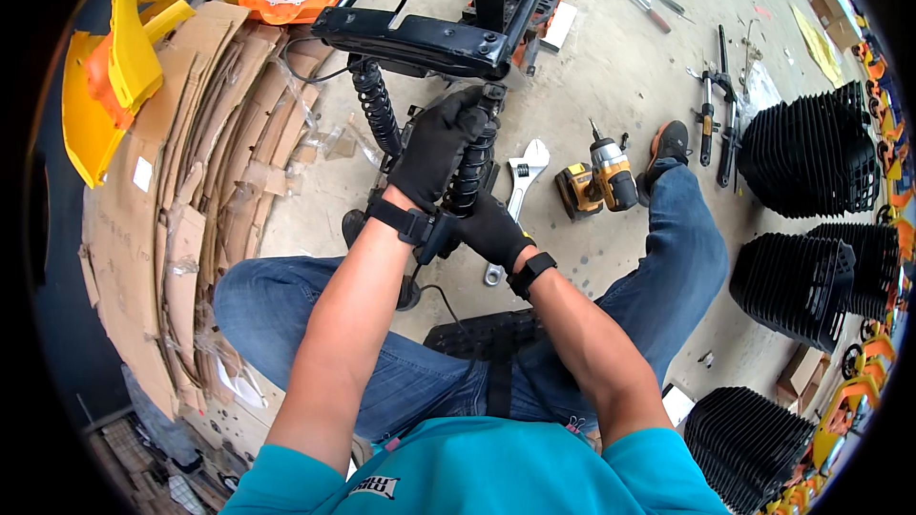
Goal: The person uses an adjustable wrench to loosen a fastener on a motorcycle frame component, then removes a shock absorber from the frame and handles small hardware.
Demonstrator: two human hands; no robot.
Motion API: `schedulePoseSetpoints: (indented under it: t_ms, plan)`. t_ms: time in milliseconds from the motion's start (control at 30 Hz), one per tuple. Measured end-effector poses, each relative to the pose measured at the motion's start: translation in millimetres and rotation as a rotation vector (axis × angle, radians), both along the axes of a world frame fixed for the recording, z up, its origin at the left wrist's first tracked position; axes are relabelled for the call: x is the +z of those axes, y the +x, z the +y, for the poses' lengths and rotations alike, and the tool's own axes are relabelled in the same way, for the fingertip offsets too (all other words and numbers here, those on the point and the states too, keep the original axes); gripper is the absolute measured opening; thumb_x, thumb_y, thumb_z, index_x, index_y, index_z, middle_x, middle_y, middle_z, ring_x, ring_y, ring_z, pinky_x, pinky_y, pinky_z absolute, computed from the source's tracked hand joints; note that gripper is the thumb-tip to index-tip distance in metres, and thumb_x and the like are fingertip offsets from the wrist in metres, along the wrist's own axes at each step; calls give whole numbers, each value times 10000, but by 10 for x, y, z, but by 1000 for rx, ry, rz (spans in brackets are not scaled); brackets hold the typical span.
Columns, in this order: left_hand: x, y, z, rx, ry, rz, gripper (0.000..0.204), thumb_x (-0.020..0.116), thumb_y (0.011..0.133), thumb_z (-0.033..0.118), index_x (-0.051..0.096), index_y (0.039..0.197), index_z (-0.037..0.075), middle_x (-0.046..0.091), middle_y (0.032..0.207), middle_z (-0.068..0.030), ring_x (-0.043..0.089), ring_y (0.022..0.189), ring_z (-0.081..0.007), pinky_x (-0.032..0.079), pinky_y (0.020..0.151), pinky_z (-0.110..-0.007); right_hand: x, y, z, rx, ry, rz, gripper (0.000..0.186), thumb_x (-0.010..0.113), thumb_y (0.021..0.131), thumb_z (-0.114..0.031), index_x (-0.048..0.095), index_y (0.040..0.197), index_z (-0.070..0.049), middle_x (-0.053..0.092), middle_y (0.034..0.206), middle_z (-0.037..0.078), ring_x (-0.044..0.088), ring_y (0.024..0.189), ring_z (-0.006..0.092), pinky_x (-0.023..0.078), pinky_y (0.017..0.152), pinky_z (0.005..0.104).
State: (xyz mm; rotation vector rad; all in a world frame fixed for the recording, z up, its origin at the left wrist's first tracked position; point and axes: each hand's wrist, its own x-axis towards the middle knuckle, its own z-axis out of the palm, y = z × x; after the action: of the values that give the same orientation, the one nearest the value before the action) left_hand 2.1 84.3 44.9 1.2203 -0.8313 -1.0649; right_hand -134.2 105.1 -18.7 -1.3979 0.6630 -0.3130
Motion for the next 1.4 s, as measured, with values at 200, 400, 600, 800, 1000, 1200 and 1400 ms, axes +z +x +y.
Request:
schedulePoseSetpoints:
  t_ms: [200,400,600,800,1000,1200,1400]
  plan:
    - [-65,-8,-49,31,-39,-67,325,600,881,91,596,1179,-39,669,905,-52,595,791,-103,495,743,-252,-60,74,-48,-3,14,-27,373,715,838,-167,604,1160,-15,674,1000,47,612,857,108,514,734,289]
    - [6,34,-14,22,-28,-118,383,590,900,86,562,1263,-34,672,1019,-70,625,894,-108,505,812,-255,-105,145,-150,49,-2,66,397,707,841,-143,603,1193,6,673,1128,88,602,1005,169,458,923,320]
    - [-127,59,-40,2,-99,-113,425,580,885,71,534,1295,-32,658,1151,-118,626,1007,-145,501,891,-282,-216,184,-324,13,-62,22,353,705,841,-123,615,1152,19,675,1105,91,602,989,165,467,903,321]
    - [-224,123,-61,-44,-167,-127,438,593,876,79,534,1298,-22,651,1186,-127,626,1056,-179,500,913,-302,-197,226,-408,42,-128,143,323,691,851,-108,615,1138,21,668,1114,99,598,1000,167,465,897,328]
    - [-301,145,-60,-107,-119,-45,469,573,873,62,507,1330,-21,639,1213,-137,624,1072,-183,500,921,-304,-471,167,-272,14,-80,126,269,666,858,-106,636,1091,25,693,1038,109,612,962,183,469,881,333]
    - [-277,109,-73,-72,-90,65,452,584,859,62,533,1300,-25,668,1106,-99,629,966,-140,509,858,-276,-384,120,-254,12,4,115,332,684,843,-88,619,1153,10,672,1128,112,607,1019,188,462,916,335]
    - [-152,50,-50,24,-16,53,349,584,865,67,604,1198,-37,698,989,-107,634,822,-117,523,743,-267,-160,95,-154,7,30,84,331,676,854,-104,617,1160,6,668,1132,104,611,1017,184,460,930,338]
